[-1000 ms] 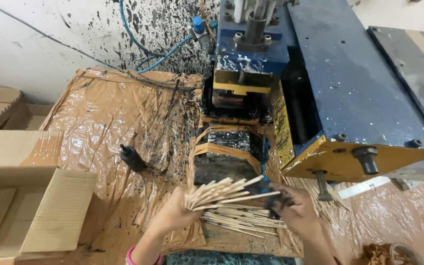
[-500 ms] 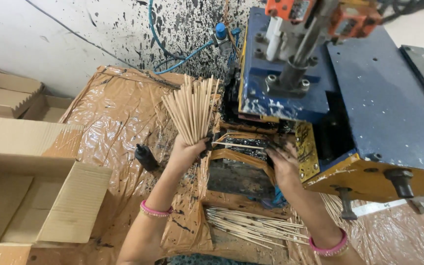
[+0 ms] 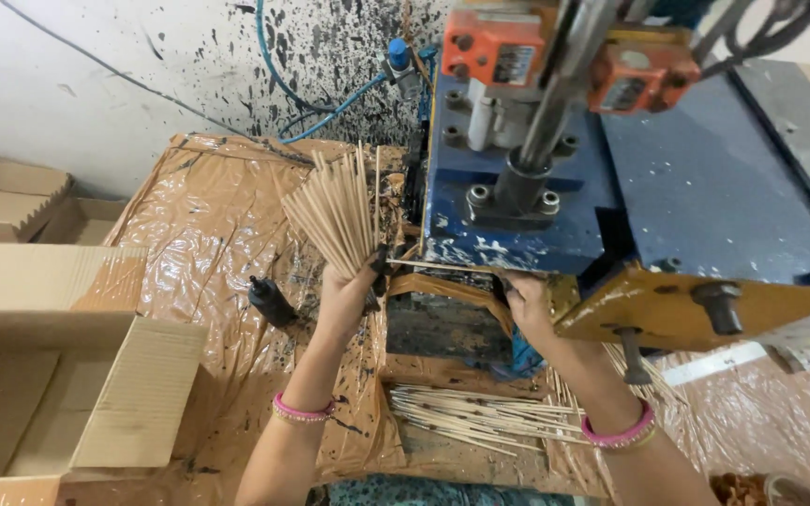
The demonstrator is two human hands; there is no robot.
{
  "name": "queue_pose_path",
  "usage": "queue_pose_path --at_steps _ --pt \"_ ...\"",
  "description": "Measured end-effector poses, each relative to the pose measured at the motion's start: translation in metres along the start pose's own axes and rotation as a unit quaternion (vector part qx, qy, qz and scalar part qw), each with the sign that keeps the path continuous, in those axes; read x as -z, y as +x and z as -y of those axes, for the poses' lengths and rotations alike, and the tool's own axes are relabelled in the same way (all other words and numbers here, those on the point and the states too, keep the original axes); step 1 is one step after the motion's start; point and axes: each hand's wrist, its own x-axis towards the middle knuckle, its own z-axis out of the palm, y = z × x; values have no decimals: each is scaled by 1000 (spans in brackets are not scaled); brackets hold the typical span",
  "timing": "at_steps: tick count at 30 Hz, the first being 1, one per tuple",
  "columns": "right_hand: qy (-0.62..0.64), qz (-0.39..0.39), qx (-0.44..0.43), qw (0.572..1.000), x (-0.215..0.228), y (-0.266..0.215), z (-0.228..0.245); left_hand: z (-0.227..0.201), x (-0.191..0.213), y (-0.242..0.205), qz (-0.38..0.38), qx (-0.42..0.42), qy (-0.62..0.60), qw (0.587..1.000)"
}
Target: Operating a machine to process wooden sticks, likely for incense manufacturing.
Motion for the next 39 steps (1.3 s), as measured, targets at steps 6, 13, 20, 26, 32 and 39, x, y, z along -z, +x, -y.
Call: queue_pose_path --at_steps 6,13,20,26,32,39 --pt "58 -204 63 975 -9 -89 -80 -25 16 -71 -146 154 107 971" --pt "21 -233 -98 967 4 -152 -76 91 80 -142 -5 0 107 994" --pt "584 -53 -55 808 -37 -111 -53 -32 -12 -103 197 -17 167 966" --pt "257 -66 137 955 0 -19 10 -29 29 -31 -34 -58 142 988" --pt "-91 -119 183 972 -26 5 -1 -4 8 22 -74 22 44 996" --pt "-73 -96 77 990 -18 -10 12 25 5 29 -17 52 -60 997"
